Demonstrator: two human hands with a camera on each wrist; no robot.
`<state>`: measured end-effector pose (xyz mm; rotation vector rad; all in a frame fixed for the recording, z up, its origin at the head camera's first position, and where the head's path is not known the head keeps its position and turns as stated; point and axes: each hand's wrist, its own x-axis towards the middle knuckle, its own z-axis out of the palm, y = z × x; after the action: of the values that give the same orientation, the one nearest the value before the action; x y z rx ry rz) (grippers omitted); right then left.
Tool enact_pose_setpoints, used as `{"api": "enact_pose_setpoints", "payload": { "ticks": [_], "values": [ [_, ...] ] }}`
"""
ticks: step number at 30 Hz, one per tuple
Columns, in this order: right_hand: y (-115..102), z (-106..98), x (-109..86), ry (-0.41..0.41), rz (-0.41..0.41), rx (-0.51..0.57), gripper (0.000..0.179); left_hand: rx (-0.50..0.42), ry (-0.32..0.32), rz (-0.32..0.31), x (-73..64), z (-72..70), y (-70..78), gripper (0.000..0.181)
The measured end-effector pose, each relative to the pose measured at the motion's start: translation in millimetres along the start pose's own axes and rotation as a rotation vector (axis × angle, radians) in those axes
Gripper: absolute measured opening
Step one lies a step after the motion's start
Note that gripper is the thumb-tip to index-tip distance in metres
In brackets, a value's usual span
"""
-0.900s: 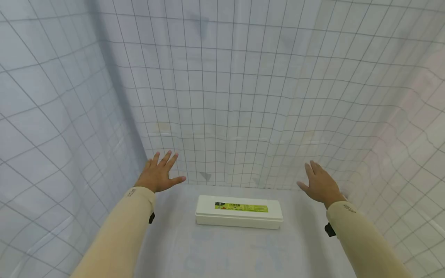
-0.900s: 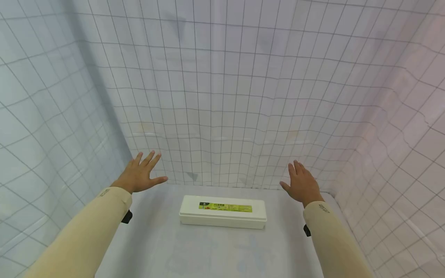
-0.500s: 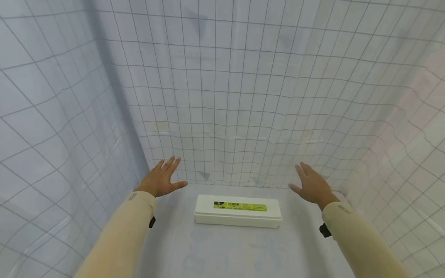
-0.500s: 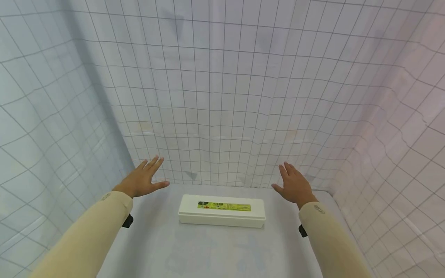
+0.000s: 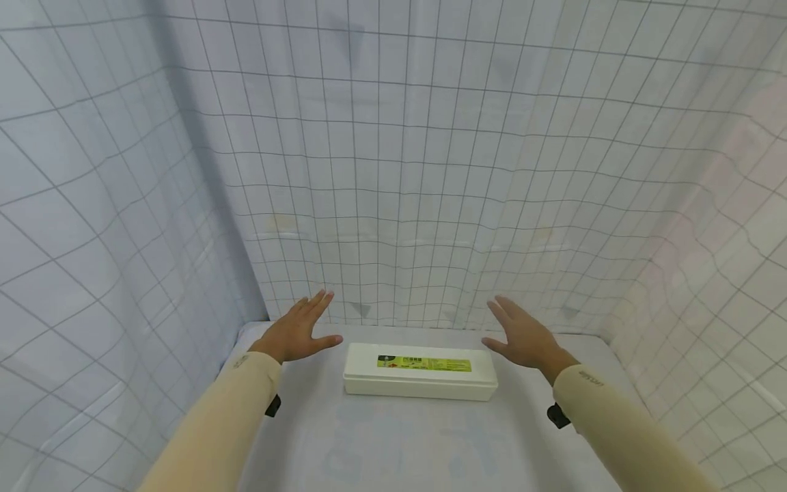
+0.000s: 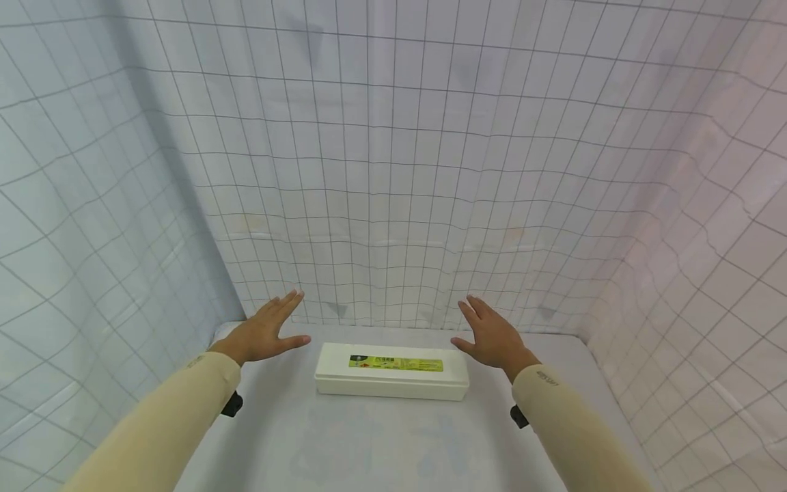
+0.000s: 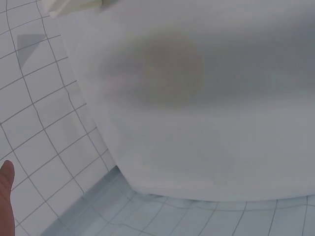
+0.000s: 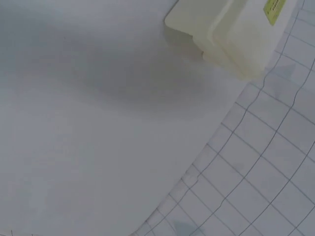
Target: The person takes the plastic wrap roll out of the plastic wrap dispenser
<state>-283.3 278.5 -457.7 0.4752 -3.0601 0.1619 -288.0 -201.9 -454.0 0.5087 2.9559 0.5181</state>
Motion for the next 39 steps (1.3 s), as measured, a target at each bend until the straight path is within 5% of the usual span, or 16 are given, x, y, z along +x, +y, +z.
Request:
{"api": "enact_pose_setpoints", "payload": {
  "ticks": [21,28,39],
  "values": [
    [-52,33,-6.1,-0.015,-0.209,0.133,0.09,-0.11,-0.042,0.015,3.2,44.0,9.2,0.098],
    [-71,48,-4.2,-0.068,-0.207,0.199,0.093,-0.144,-0.027,0.017,9.3,61.4,13.7,0.097],
    [-85,63,4.2,-0.023,-0.233,0.247,0.094,-0.253,-0.04,-0.029,13.4,90.1,20.4,0.103]
  ]
}}
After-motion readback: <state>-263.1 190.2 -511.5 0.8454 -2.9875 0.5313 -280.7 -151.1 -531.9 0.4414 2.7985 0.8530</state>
